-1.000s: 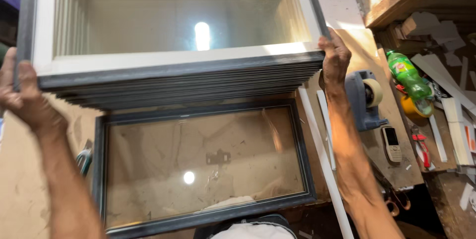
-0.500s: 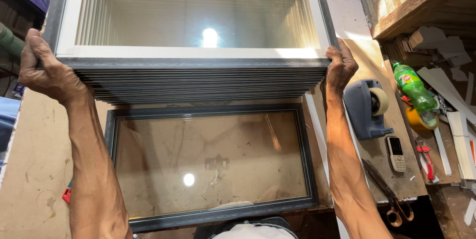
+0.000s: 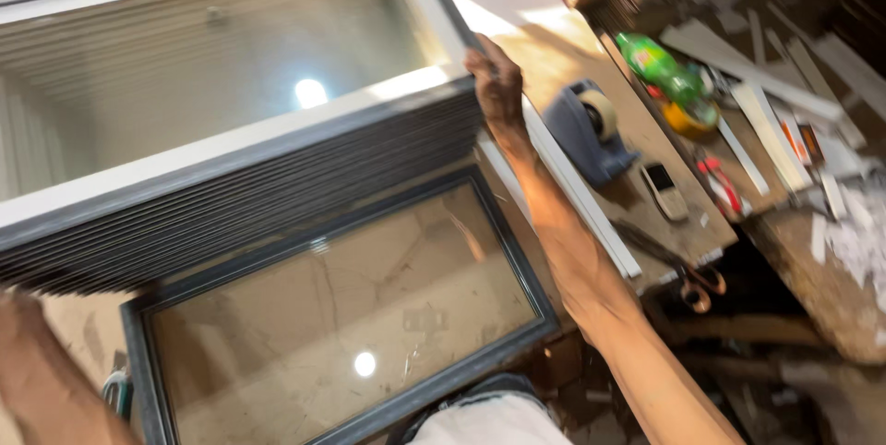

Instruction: The person assembles picture frames by placing white strips along the inner edges of black frames. They use scissors to cut the strips to length and a utility knife to trim excess material. The person repeatedly stacks completed frames and moves to the next one.

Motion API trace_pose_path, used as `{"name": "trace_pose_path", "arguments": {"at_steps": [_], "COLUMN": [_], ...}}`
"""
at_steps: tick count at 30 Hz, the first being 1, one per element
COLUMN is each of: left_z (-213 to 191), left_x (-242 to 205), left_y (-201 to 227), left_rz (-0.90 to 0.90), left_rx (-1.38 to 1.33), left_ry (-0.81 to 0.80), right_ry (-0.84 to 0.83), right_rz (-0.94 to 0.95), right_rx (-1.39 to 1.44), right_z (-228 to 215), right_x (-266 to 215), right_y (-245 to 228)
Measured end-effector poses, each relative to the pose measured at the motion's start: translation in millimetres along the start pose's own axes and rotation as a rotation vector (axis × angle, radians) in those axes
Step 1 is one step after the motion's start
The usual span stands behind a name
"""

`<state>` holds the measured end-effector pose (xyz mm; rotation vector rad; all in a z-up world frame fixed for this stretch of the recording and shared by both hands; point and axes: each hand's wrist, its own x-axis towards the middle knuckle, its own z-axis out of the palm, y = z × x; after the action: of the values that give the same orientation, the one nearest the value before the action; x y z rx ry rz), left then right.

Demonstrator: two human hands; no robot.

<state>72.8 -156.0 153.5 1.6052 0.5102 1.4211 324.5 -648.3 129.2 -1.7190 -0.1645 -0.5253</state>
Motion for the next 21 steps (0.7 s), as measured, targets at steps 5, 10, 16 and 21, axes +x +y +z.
{"name": "trace_pose_path", "arguments": {"at_steps": [5, 10, 16, 21], "left_z": [6.6, 16.4, -36.8, -26.5], "left_x": [-85.0, -158.7, -249.0, -309.7], "left_y": [29.1, 35.3, 58.9, 106.8], "left_rz": [-0.146, -0.315, -0.463, -0.462], "left_rx": [0.056, 0.083, 0.025, -0.093], "left_ry": [-0.1, -0.201, -0.396, -0.846], "right_ry": [0.045, 0.229, 0.169, -0.103], "right_rz": [0.086, 0.269, 0.496, 0.562], "right_rx": [0.101, 0.064, -0.53, -0.688], "right_z": [-92.0, -236.5, -341.9, -330.1], "right_x": [-65.9, -157.1, -237.7, -286.5], "right_y": [-13.7, 0.9, 9.8, 8.5]}}
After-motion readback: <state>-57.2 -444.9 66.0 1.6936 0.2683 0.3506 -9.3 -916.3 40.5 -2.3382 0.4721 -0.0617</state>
